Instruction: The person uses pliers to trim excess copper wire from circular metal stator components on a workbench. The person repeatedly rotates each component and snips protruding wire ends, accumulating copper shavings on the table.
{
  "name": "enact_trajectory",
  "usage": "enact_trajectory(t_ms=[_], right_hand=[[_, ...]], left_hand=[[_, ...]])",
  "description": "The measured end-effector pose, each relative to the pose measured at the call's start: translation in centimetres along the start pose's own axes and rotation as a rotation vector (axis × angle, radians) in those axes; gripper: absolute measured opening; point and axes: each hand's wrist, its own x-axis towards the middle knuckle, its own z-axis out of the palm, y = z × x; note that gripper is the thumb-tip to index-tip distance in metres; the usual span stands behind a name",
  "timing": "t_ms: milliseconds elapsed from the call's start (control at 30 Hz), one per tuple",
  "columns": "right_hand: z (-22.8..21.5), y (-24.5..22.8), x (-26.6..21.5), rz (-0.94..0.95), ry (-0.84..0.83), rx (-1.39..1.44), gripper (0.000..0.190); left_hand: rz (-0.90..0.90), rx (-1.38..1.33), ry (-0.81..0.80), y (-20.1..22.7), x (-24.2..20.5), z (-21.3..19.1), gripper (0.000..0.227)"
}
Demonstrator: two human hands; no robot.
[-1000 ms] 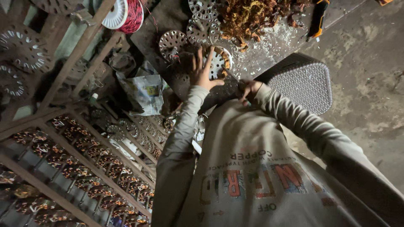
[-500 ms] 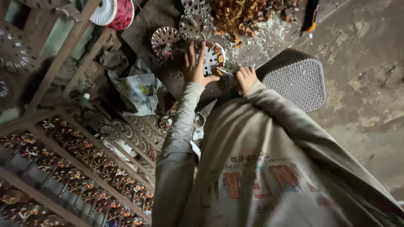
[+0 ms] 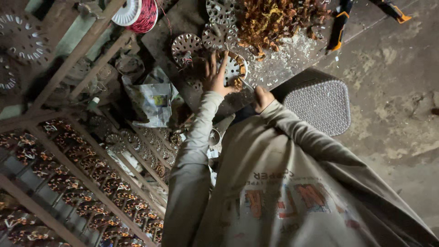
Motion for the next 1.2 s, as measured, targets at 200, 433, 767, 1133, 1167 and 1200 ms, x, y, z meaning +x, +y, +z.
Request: enact_trajectory(t_ms=[200,433,767,1133,1167,1200], right_hand=[[-5.8,-4.2,0.8,-0.223,0.034,-0.240,0.040],[-7.0,-3.9,-1.7,0.430,-0.135,0.397,0.028],[-6.4,-1.8,0.2,1.094,-0.514,1.641,0.024],[-6.1,-2.5,1.6,-0.321,0.125,-0.270,0.038],[-6.7,-3.5,2.3,-0.322,0.193,-0.212,0.031],[-7.8,-4.7,2.5,-0.314,0.260,-0.159,0.024]], left_hand=[[-0.088,0.077,-0.072,0.6,-0.5,0.0,0.152],[-0.105,0.025,-0.154,1.8,0.4,1.1,0.153],[-0.120,0.020,-0.184,2.1,0.7,1.5,0.155],[-0.099,0.113,-0.109,2.6,0.3,0.8,0.146],[-0.093,0.080,-0.094,2.6,0.5,0.3,0.149],[-0.086,0.041,-0.085,2.8,0.4,0.1,0.152]])
